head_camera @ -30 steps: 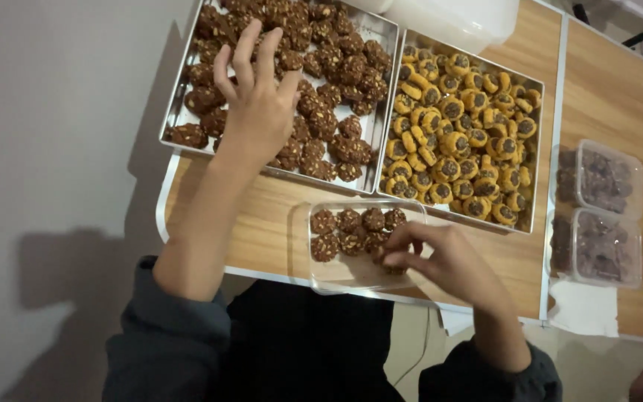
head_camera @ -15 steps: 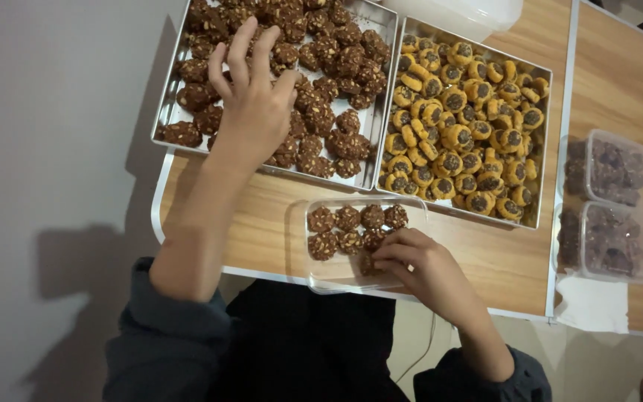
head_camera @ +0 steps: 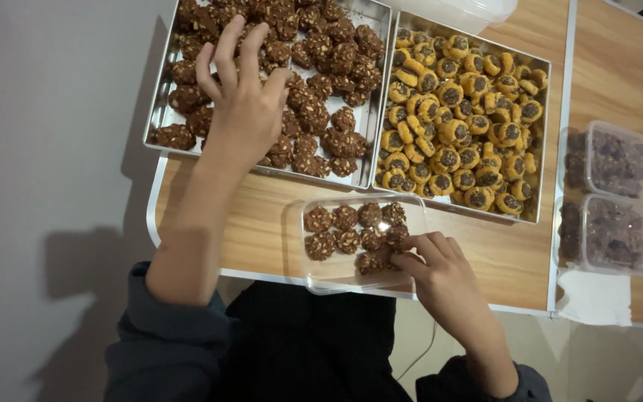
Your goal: Packing chocolate-covered cookies from a large metal tray into a smaller plastic container for retail or storage.
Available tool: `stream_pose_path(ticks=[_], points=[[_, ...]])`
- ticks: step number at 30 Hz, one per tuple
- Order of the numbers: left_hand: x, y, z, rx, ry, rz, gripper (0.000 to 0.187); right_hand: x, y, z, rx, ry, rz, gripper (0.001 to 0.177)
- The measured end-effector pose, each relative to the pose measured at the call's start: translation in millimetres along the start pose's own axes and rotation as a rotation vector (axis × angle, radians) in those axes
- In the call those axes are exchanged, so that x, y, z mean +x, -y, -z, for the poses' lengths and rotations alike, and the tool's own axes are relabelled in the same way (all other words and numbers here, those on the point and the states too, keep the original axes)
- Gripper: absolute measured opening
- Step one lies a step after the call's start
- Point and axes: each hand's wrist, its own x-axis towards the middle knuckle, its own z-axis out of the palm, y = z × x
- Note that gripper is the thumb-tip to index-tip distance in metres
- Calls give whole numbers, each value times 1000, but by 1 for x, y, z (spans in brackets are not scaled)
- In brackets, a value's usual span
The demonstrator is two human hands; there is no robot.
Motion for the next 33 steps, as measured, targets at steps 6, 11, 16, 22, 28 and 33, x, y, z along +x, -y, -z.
stream_pose_path(ticks=[6, 11, 16, 22, 28, 33], points=[[2, 1, 1, -21, 23, 29, 9, 13, 16, 11, 151, 52, 61, 41], [4, 2, 3, -40, 39, 88, 18, 21, 10, 12, 178, 2, 87, 42], [4, 2, 1, -33, 102, 133, 22, 88, -21, 33, 267, -112, -52, 20], [5, 5, -1, 63, 102, 121, 19, 214, -72, 20, 131, -119, -294, 32], [4, 14, -15, 251, -268, -65, 14, 263, -136, -53, -78, -207, -177, 43], [4, 8, -3, 104, 110, 122, 20, 242, -90, 1, 282, -183, -301, 37]])
